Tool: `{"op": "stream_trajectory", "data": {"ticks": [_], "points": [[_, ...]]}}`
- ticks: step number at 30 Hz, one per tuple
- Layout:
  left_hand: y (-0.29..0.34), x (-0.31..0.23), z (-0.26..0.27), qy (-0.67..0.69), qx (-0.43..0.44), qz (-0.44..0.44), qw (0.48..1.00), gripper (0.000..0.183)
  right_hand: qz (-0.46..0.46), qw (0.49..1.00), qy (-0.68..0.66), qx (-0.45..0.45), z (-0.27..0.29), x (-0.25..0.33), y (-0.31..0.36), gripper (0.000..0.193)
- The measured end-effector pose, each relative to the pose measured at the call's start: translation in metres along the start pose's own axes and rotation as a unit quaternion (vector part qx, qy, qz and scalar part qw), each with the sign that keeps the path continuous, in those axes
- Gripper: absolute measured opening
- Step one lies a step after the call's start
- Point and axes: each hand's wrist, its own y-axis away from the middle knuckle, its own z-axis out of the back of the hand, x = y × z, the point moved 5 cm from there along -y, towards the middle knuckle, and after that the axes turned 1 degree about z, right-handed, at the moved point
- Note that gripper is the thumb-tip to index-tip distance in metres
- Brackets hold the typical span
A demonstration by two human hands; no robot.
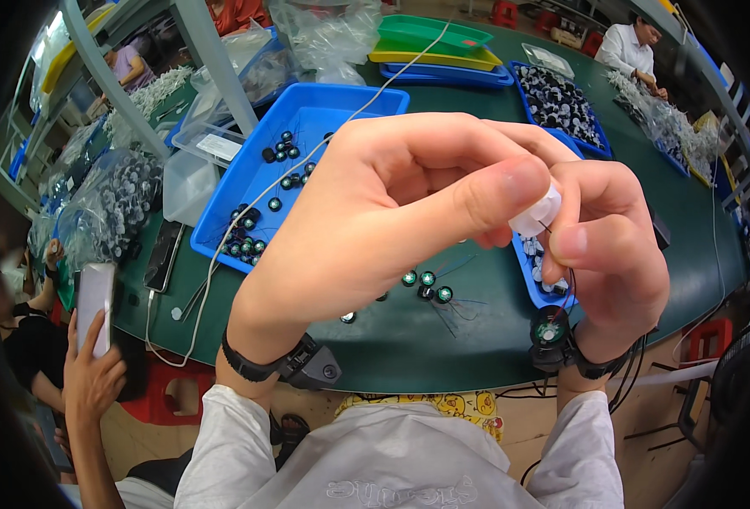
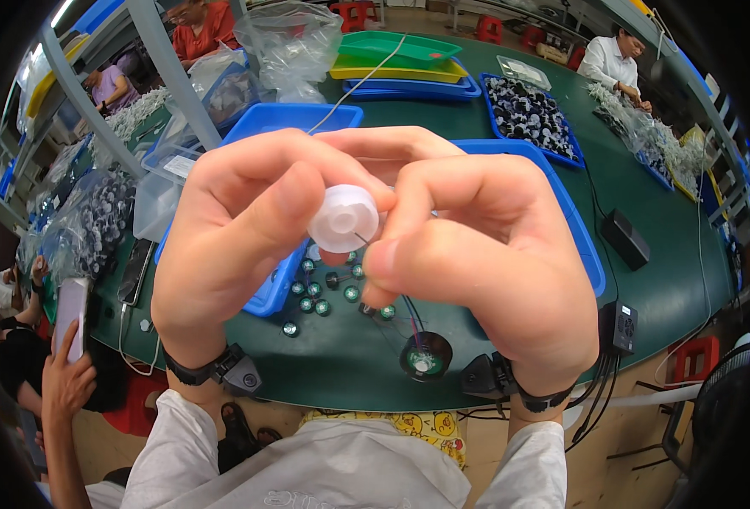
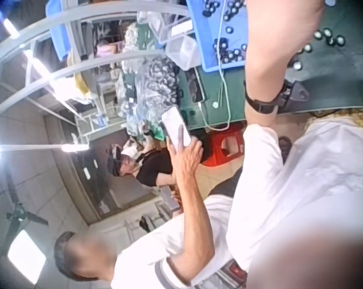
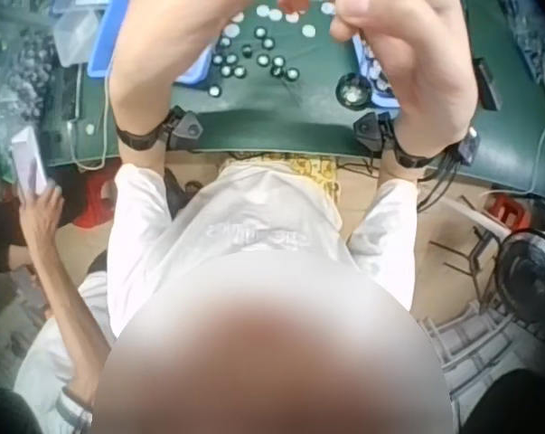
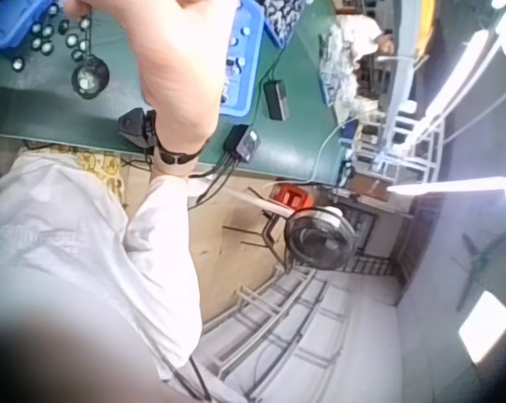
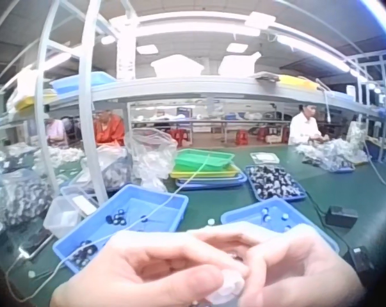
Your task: Assembling small electronic components by inserting parts into circular green housings and securing them with white plastic caps.
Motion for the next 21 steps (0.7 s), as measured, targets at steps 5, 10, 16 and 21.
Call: {"op": "stream_trajectory", "data": {"ticks": [5, 10, 16, 21], "points": [[0.0014, 0.0018, 0.0013, -0.006, -0.009, 0.002, 1.0, 0.035, -0.018, 0.999, 0.026, 0.006, 0.0016, 0.0028, 0.0007, 0.02], [0.0013, 0.0037, 0.0033, -0.013, -0.015, 0.001, 1.0, 0.035, -0.014, 0.999, 0.028, 0.017, 0.0032, 0.0021, 0.0004, 0.019], [0.0033, 0.0036, 0.004, -0.017, -0.039, 0.013, 0.999, 0.034, 0.006, 0.999, 0.028, 0.03, 0.005, -0.0014, -0.001, 0.018], [0.003, 0.0025, 0.0026, -0.023, -0.047, 0.025, 0.998, 0.035, 0.007, 0.999, 0.028, 0.039, 0.0051, -0.0007, -0.002, 0.018]]}}
